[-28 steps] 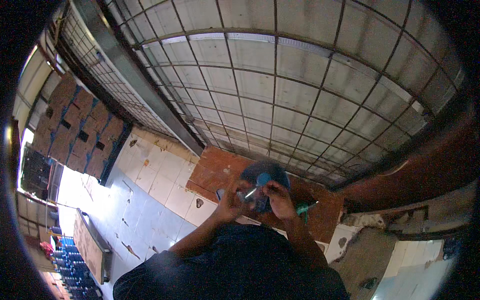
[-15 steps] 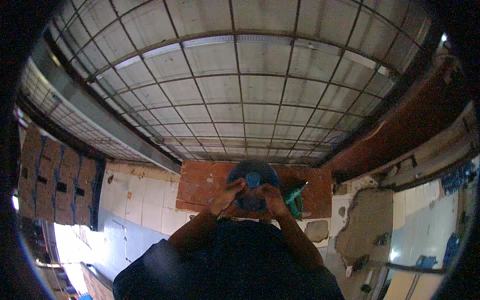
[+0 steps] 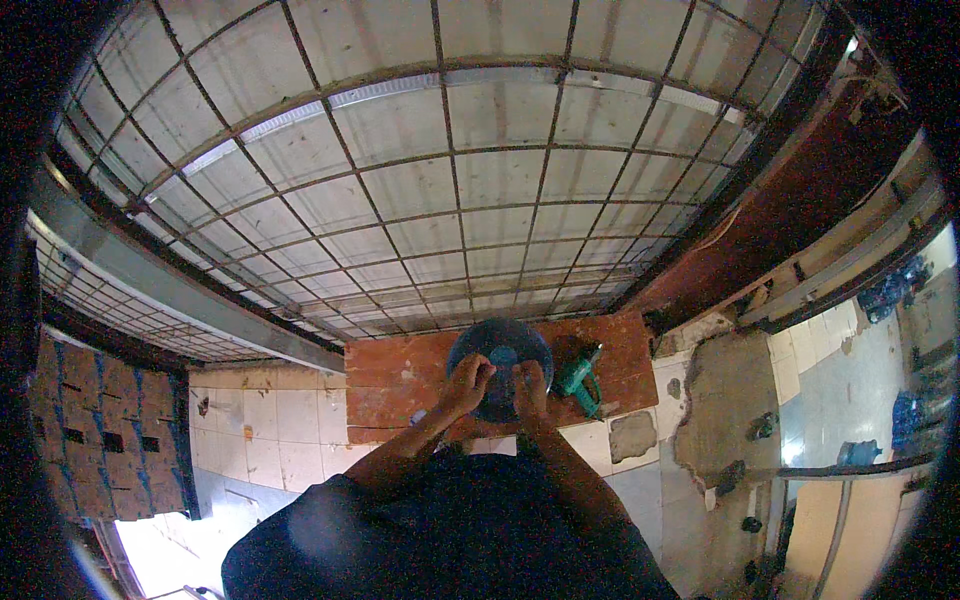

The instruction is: The person repeatedly picks up large blue water jugs, places them on a wooden table, and uses a green handheld sealing tool to press down on the caps. The person then carries the sealed jugs to a storage area and stacks them with other jugs before returning to repeat the process.

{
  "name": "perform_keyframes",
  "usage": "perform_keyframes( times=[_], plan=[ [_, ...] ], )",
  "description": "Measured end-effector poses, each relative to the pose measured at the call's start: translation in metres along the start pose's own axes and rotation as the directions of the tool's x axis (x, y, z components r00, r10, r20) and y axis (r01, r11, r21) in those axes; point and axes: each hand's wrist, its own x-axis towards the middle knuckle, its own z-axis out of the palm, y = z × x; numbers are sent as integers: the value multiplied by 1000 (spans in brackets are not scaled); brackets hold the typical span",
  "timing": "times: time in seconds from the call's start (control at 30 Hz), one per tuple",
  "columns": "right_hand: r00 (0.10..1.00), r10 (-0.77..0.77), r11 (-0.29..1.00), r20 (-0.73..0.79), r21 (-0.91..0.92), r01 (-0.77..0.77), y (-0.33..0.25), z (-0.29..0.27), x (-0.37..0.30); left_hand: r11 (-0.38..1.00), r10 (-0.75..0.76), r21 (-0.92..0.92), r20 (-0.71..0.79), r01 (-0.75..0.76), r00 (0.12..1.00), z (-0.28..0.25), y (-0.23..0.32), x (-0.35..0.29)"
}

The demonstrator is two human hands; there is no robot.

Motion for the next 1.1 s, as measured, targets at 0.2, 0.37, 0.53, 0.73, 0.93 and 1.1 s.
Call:
perform_keyframes(
  times=[0.2, 0.37, 0.53, 0.73, 0.93, 1.1],
  plan=[
    [994, 97, 932, 57, 345, -111, 34, 10, 23, 1000, 21, -21, -40, -22, 999, 1, 8, 9],
    [801, 504, 773, 322, 245, -585, -19, -9, 43, 929, -271, -260, 5, 263, 963, 39, -57, 15],
    [806, 458, 769, 376, 288, -571, 1, -8, 50, 983, -183, -14, -83, 182, 980, 37, -48, 23],
    [772, 580, 619, 259, 476, -625, 66, -14, 34, 819, -195, -568, -157, 73, 968, 21, -14, 16],
    [614, 750, 509, 247, 377, -774, 143, -122, 1, 938, -140, -344, -247, 48, 959, 33, 41, 21],
    [659, 724, 614, 203, 248, -750, 229, -181, -21, 932, -341, -219, -266, 288, 902, 75, 15, 17]
  ],
)
